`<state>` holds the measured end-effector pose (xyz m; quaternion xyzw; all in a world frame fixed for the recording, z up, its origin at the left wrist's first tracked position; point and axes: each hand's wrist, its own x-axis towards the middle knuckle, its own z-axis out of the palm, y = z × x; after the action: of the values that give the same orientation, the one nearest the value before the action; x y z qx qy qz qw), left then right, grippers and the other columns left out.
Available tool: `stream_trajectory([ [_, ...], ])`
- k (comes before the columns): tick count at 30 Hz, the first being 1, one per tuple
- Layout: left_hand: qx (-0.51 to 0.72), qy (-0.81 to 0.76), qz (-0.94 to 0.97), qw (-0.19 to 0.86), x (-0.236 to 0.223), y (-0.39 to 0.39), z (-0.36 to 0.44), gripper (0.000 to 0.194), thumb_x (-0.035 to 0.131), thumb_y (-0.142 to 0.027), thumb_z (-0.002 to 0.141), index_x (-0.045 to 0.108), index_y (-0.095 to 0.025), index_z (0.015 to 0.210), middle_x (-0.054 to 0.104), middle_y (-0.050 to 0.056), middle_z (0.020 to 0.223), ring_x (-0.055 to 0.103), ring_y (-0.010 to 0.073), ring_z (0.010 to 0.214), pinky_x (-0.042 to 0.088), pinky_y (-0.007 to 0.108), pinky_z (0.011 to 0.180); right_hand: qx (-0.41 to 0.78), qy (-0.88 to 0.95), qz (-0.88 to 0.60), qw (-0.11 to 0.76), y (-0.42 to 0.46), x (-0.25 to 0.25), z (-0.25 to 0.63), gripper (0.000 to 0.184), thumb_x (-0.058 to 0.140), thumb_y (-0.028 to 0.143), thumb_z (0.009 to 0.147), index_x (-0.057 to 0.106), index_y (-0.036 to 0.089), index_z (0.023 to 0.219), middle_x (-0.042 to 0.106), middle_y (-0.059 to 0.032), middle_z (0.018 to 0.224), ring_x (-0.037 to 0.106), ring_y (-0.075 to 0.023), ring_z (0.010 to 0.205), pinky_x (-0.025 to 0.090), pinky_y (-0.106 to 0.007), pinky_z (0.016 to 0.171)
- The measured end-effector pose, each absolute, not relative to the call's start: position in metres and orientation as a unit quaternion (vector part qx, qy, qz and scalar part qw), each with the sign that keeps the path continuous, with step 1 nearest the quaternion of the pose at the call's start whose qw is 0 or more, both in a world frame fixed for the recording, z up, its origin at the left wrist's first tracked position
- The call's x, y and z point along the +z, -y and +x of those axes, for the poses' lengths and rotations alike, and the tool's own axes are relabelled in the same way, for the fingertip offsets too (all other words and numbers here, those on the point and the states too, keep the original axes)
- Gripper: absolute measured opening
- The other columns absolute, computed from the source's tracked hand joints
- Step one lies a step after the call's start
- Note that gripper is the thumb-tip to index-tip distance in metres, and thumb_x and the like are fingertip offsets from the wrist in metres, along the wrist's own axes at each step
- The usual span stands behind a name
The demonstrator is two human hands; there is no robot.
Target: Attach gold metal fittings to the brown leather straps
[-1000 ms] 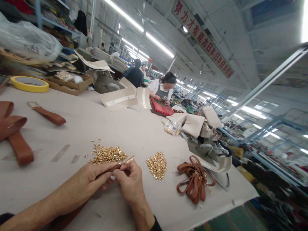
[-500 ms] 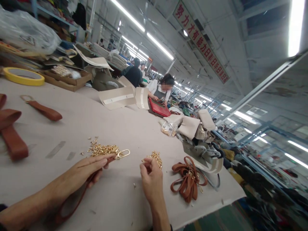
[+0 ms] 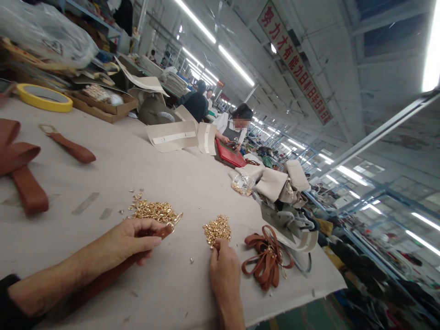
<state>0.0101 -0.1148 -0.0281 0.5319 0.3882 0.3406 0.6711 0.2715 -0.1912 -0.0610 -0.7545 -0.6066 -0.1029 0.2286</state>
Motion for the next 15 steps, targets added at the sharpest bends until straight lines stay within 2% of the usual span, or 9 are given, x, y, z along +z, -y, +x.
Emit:
stream_trajectory([
  [3,0.329,-0.348,0.535,0.696,-0.029,0.116,0.009,0.033,0.078,-0.042,0.066,0.067,-0.018,0.084,0.053,-0.002,0.067,0.05,0.0129,0.057,0.044,0.021,0.047,-0.086,0.616,-0.743,0.248,0.188,-0.06,0.273,0.026,0.045,0.003,0.084,0.063,0.018,0.094,0.065,-0.0059,0.079,0.061,-0.0251,0.076,0.038,-0.031,0.067],
  [8,0.308,-0.332,0.566,0.689,-0.032,0.117,0.009,0.024,0.072,-0.039,0.074,0.064,-0.018,0.081,0.056,-0.001,0.072,0.05,0.0125,0.059,0.044,0.021,0.049,0.023,0.609,-0.723,0.325,0.183,-0.055,0.283,0.021,0.047,0.009,0.079,0.063,0.019,0.086,0.067,-0.0032,0.08,0.062,-0.0214,0.075,0.04,-0.029,0.068],
  [15,0.307,-0.349,0.586,0.664,-0.022,0.12,0.012,0.025,0.067,-0.041,0.073,0.061,-0.017,0.077,0.052,-0.002,0.063,0.048,0.0125,0.056,0.042,0.02,0.05,0.064,0.614,-0.692,0.374,0.182,-0.049,0.278,0.011,0.049,0.021,0.082,0.06,0.02,0.08,0.063,-0.001,0.073,0.058,-0.019,0.066,0.042,-0.028,0.064],
])
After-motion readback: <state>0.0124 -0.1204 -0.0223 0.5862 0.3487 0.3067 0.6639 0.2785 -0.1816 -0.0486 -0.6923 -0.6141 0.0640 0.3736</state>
